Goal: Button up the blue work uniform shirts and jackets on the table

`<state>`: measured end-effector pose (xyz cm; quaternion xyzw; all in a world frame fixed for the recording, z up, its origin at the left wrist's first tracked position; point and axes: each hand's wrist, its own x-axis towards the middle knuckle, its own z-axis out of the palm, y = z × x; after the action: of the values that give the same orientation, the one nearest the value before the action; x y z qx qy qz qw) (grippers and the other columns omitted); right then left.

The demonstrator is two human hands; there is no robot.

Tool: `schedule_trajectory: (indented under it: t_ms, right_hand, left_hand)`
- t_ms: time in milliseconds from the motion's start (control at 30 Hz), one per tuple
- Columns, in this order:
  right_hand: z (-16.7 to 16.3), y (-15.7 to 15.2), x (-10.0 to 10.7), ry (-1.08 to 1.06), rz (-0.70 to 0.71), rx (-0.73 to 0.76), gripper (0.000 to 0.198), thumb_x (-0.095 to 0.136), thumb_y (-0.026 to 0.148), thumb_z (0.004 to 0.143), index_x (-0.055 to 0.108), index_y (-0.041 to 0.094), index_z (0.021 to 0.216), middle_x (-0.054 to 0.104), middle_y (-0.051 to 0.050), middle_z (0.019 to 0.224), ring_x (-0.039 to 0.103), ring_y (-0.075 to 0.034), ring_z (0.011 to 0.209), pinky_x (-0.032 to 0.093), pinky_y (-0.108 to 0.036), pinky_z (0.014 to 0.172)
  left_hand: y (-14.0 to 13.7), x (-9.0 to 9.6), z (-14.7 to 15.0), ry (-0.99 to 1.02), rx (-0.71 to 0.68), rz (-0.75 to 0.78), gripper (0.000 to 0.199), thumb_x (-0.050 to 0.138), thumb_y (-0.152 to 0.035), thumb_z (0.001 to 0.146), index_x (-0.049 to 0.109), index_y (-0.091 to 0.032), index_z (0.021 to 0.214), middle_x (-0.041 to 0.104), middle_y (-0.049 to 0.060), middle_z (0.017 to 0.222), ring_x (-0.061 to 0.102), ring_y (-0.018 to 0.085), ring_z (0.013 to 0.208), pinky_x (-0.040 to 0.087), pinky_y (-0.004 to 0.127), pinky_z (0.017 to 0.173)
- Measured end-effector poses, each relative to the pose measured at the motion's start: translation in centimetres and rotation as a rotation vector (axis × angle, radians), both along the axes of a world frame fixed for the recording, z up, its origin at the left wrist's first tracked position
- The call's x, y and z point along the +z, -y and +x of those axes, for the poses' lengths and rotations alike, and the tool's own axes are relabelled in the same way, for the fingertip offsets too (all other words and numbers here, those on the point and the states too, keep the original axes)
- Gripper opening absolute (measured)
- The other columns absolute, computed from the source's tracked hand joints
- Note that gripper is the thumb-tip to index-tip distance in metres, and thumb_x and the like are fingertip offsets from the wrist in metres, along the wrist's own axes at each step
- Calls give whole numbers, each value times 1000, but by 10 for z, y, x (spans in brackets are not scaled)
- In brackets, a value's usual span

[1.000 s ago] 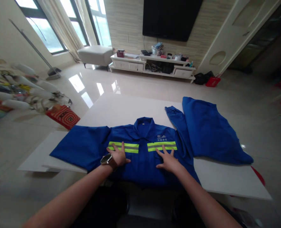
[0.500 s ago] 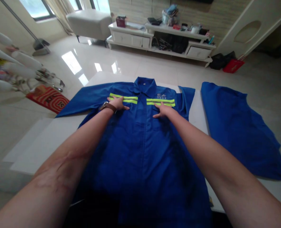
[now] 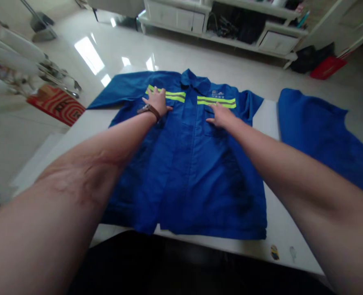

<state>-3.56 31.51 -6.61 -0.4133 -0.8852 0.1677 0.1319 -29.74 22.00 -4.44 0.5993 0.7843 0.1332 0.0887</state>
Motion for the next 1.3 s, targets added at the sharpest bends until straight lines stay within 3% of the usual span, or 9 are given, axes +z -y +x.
schedule_trajectory:
  t_ms: [100, 300, 400, 500, 600, 767, 1000, 1167, 1300]
  right_hand:
    - [18, 129, 30, 21, 65, 87, 36, 74, 29, 88, 64, 11, 118, 64, -12, 119, 54, -21, 113, 43, -42, 107]
    - [46, 347, 32, 88, -67, 242, 57, 77, 62, 79, 67, 21, 117, 66, -11, 117, 54, -29, 112, 49, -38, 92]
    - [45, 388, 20, 60, -155, 167, 42, 81, 42, 76, 71, 23, 112, 67, -10, 121, 55, -32, 117, 47, -43, 95]
    - [47, 392, 25, -262, -341, -47, 9, 76, 32, 74, 72, 25, 78, 72, -6, 97, 63, -29, 104, 48, -42, 92]
    - [64, 378, 45, -534, -402, -226, 21, 68, 43, 75, 62, 27, 62, 67, -3, 75, 65, -27, 83, 51, -41, 83]
    - [134, 338, 75, -961, -361, -605, 37, 46, 63, 79, 47, 28, 70, 55, -1, 68, 61, -23, 69, 54, -37, 64]
    - [222, 287, 83, -1396, -341, -966, 40, 48, 63, 74, 37, 25, 79, 46, 7, 69, 51, -11, 60, 49, -23, 55]
    - [246, 266, 80, -1702, -435, -1036, 30, 66, 44, 69, 49, 22, 81, 57, 6, 73, 54, -10, 61, 46, -20, 51]
    - [249, 257, 84, -1722, -473, -1060, 28, 65, 39, 68, 49, 23, 85, 59, 6, 75, 57, -12, 61, 46, -21, 50]
  left_hand:
    - [88, 14, 40, 22, -163, 197, 50, 57, -27, 98, 50, 3, 137, 51, 18, 144, 43, 28, 138, 34, 48, 115]
    - [312, 35, 86, 253, -305, -133, 31, 67, -19, 88, 66, -24, 118, 64, 4, 122, 59, 19, 116, 46, 31, 109]
    - [416, 53, 96, 218, -282, -140, 29, 61, -30, 91, 68, -29, 119, 65, 4, 129, 59, 23, 123, 46, 36, 111]
    - [499, 62, 102, 39, -196, -96, 39, 61, -34, 90, 68, -34, 128, 60, 3, 144, 49, 29, 139, 38, 48, 121]
    - [550, 56, 107, -59, -162, -7, 51, 53, -34, 94, 57, -41, 145, 43, -4, 162, 27, 31, 155, 27, 55, 127]
    - [561, 46, 120, -118, -119, 42, 53, 50, -28, 94, 57, -42, 144, 39, -6, 164, 23, 30, 157, 26, 56, 128]
    - [531, 81, 136, -121, -275, -106, 62, 62, -27, 82, 59, -39, 143, 41, -2, 163, 21, 34, 157, 17, 59, 129]
    - [479, 94, 125, -15, -307, -269, 53, 67, -32, 78, 67, -34, 131, 60, 2, 147, 45, 30, 145, 26, 50, 127]
    - [415, 71, 126, 14, -143, -283, 68, 57, -13, 75, 57, -24, 142, 56, 7, 151, 50, 22, 142, 34, 36, 123]
